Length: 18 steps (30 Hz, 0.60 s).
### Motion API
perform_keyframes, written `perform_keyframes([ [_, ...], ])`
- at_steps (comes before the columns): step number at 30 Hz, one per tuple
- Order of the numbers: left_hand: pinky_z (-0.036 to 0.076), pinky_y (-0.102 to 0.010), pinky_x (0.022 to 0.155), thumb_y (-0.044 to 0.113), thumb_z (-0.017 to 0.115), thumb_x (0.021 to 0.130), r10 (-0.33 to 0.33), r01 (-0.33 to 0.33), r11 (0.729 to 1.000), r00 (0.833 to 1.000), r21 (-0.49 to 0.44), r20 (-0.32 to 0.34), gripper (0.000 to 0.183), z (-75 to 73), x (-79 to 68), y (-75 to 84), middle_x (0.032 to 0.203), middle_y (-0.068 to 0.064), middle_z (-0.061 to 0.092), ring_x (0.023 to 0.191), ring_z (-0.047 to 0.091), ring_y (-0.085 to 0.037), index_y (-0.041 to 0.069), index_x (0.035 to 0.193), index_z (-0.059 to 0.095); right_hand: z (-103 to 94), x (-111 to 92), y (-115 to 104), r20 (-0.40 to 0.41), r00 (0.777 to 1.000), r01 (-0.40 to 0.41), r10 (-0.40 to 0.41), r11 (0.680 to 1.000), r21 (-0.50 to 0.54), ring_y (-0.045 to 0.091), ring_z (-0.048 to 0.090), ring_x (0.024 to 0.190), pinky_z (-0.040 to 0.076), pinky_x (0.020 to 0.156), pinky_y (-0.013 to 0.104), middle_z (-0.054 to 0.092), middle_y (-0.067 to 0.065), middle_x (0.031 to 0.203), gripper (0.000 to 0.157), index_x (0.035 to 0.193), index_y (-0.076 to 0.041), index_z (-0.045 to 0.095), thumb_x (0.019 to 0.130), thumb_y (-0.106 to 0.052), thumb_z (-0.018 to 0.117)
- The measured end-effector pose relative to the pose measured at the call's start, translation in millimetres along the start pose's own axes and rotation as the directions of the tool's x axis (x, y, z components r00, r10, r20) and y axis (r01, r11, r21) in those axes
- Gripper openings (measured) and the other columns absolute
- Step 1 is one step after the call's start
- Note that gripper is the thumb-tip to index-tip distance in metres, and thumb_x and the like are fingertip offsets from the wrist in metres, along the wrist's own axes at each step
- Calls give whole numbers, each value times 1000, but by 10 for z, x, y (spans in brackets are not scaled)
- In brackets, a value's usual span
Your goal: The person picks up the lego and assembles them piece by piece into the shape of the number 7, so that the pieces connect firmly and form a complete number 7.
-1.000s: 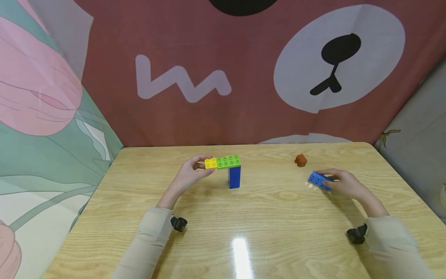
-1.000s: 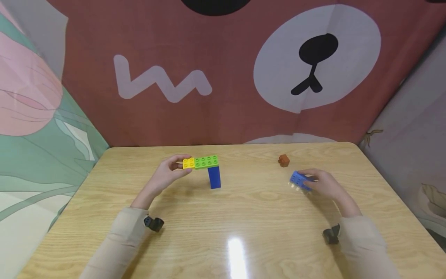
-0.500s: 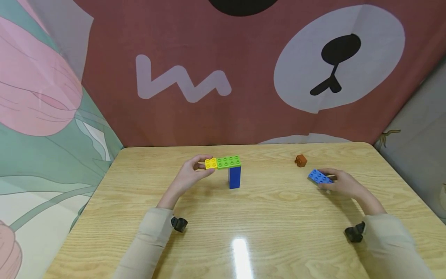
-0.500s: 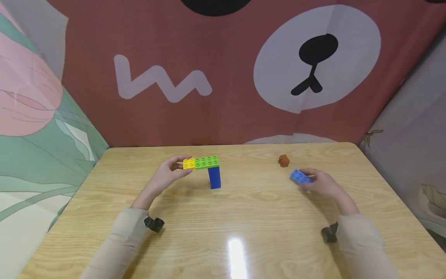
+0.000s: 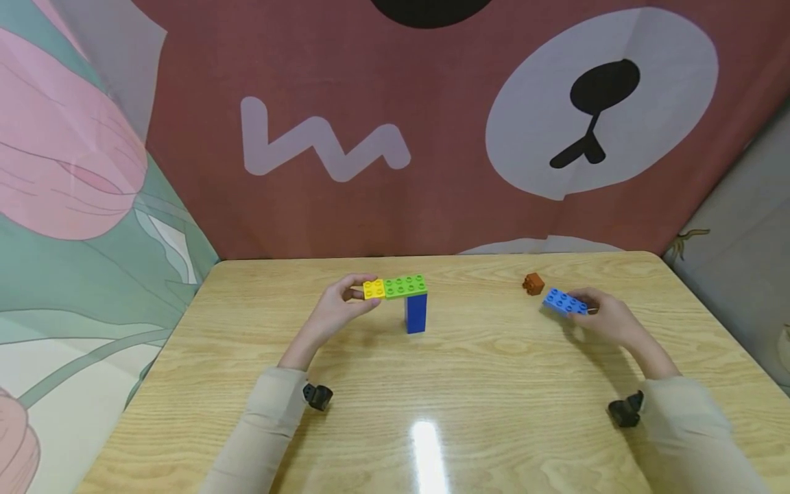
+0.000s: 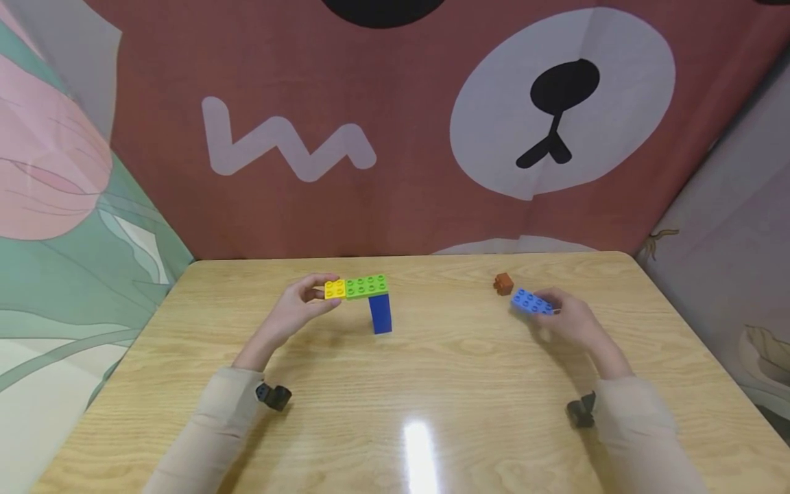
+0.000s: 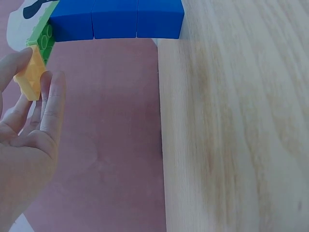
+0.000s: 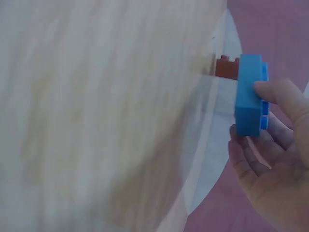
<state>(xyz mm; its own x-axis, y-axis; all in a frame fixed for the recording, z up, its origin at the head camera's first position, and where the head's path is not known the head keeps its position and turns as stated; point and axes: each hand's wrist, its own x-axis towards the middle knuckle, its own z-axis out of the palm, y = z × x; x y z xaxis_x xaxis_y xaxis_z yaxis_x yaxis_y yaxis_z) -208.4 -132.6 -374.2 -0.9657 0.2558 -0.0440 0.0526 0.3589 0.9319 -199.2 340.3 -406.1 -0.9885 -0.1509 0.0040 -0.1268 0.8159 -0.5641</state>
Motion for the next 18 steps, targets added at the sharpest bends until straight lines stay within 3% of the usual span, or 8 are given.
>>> perform_keyframes([
  [7, 51, -22, 79, 23, 70, 87, 3, -3, 1000, 1000, -1, -2, 52, -3, -12, 18, 133, -9, 51, 108, 58, -23, 12, 135, 53, -26, 37, -245, -56, 998, 3, 3, 996, 94, 50, 52, 113, 52, 85, 54, 47, 35, 132, 55, 137, 6, 43, 97, -29, 55],
  [10, 51, -22, 79, 22, 70, 87, 3, -3, 1000, 1000, 1, -1, 52, -4, -14, 18, 132, -10, 50, 108, 58, -23, 12, 135, 52, -24, 74, -403, -100, 995, 37, -25, 992, 122, 47, 53, 113, 55, 79, 36, 47, 33, 132, 55, 138, 5, 43, 97, -29, 55],
  [14, 51, -23, 79, 23, 70, 87, 3, -3, 1000, 1000, 2, 2, 51, -4, -18, 15, 132, -10, 50, 109, 58, -24, 14, 135, 53, -1, 135, -642, -139, 988, 88, -65, 981, 173, 42, 53, 113, 45, 72, 9, 48, 29, 132, 52, 139, 2, 45, 97, -28, 55],
  [18, 51, -24, 80, 22, 70, 87, 7, -7, 1000, 1000, -8, 11, 50, -6, -22, 11, 130, -11, 50, 108, 58, -24, 15, 134, 53, 48, 201, -888, -161, 980, 148, -114, 964, 220, 41, 52, 115, 39, 74, 0, 48, 27, 133, 50, 138, 1, 47, 96, -24, 57],
])
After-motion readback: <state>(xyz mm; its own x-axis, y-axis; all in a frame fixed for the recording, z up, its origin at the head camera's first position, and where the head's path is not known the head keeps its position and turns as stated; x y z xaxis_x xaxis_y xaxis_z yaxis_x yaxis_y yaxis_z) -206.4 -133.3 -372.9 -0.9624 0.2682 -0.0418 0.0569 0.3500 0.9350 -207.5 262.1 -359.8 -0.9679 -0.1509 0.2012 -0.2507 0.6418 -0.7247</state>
